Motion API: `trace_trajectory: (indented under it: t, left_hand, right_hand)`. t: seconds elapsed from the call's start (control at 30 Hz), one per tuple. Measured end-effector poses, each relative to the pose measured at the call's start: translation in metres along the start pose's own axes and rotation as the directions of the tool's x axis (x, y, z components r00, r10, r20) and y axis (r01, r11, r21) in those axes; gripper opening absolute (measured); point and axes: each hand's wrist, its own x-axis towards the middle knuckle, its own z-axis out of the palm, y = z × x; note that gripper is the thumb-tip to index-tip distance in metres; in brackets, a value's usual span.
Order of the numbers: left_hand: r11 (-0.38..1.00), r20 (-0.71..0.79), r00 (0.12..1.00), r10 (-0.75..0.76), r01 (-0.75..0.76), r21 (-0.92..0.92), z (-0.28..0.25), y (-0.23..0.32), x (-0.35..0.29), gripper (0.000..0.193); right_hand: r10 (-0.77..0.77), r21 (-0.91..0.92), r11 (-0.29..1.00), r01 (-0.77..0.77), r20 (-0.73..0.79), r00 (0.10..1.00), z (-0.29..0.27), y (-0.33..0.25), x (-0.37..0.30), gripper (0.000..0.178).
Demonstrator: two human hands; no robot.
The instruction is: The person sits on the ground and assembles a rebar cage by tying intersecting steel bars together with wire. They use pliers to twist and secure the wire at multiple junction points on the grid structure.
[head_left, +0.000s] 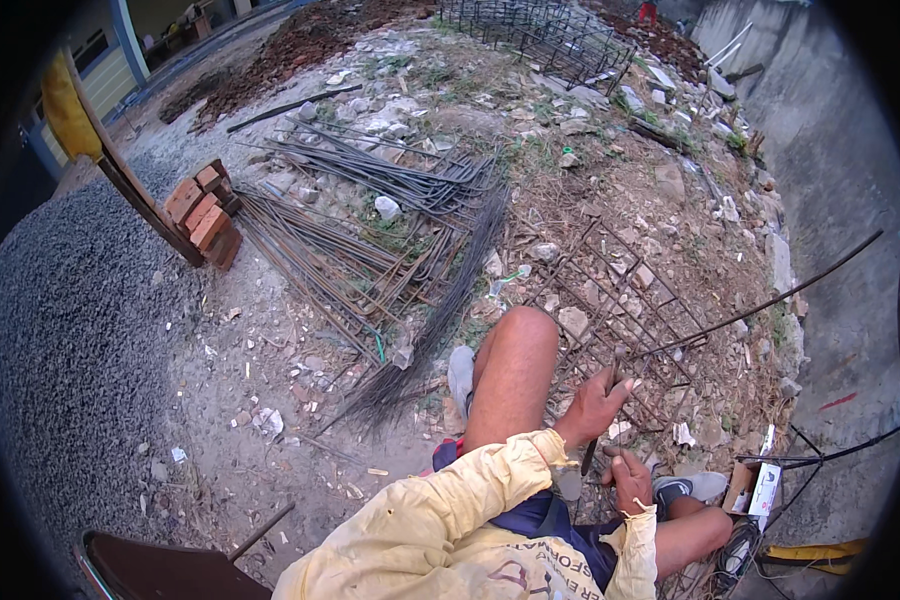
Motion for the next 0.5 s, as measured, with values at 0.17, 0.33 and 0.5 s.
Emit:
trace_trajectory:
  t: [0.17, 0.33, 0.5]
  left_hand:
    - [0.988, -0.015, 0.989, 0.149, -0.148, 0.041, 0.001, 0.008, 0.000, 0.028]
    - [0.932, -0.202, 0.969, -0.141, 0.061, -0.358, -0.013, 0.000, 0.021, 0.040]
    - [0.916, -0.209, 0.938, -0.277, 0.192, -0.353, -0.031, 0.016, 0.027, 0.045]
  right_hand:
    - [0.049, 0.195, 0.980, -0.038, -0.052, 0.997, 0.014, -0.044, 0.039, 0.024]
    - [-0.145, 0.105, 0.982, 0.158, -0.122, 0.982, 0.041, -0.042, 0.071, 0.031]
    - [-0.224, 0.216, 0.955, 0.205, 0.067, 0.972, 0.055, -0.043, 0.092, 0.047]
